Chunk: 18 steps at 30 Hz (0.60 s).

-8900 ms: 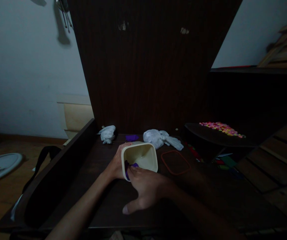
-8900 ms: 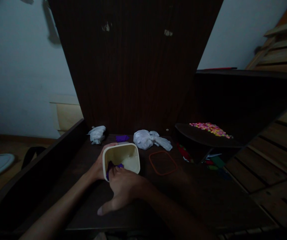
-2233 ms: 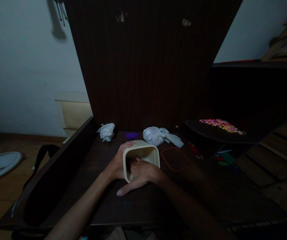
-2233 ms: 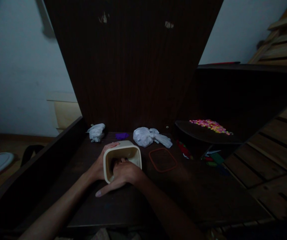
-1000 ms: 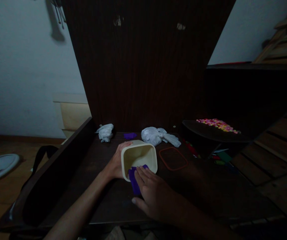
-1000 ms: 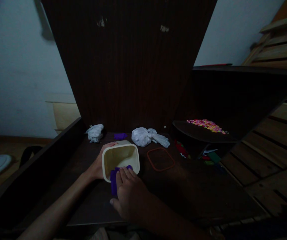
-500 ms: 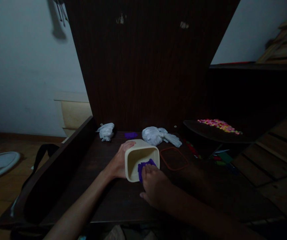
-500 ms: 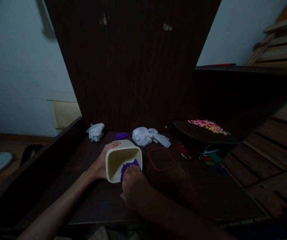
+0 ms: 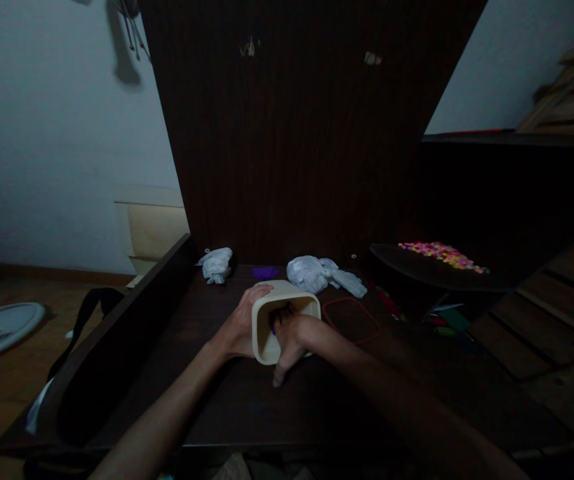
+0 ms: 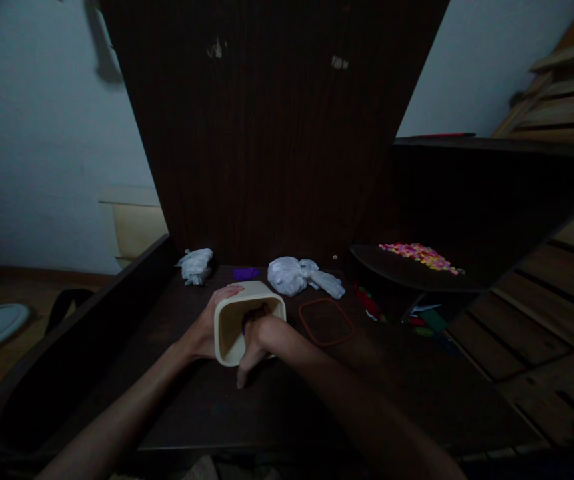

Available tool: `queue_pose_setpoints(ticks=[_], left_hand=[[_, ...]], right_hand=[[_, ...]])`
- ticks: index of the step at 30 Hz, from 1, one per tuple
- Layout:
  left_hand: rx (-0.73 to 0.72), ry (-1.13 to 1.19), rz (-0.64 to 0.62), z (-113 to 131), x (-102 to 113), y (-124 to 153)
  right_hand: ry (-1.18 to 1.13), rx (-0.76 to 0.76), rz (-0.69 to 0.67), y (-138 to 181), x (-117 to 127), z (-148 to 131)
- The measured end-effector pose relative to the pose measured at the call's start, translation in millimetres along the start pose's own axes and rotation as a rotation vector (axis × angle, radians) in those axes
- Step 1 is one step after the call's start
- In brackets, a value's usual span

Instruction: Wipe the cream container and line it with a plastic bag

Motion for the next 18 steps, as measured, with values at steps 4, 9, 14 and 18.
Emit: queue_pose_setpoints(ticks=[4, 9, 14, 18], left_hand=[[-0.008, 0.004, -0.002, -1, -1, -1], [-0.001, -0.007, -0.019, -1, -1, -1], [0.035, 0.001, -0.05, -5, 0, 1], [0.077, 0.044, -0.039, -10, 4, 2]], right_hand=[[0.001, 0.024, -0.002, 2, -3, 2], [0.014, 0.046, 0.094, 21, 4, -10], [0.127, 0.096, 0.249, 48, -2, -22], [0.239, 0.098, 0.454, 65, -11, -22]])
Point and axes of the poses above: each hand's wrist, its own y-axis away from the middle knuckle, its own x-axis out of the back of the hand, z = x × y, the point moved 10 cm from there along -y, towards the middle knuckle, and after that the axes turned 1 degree about -z, right-handed, at the moved point
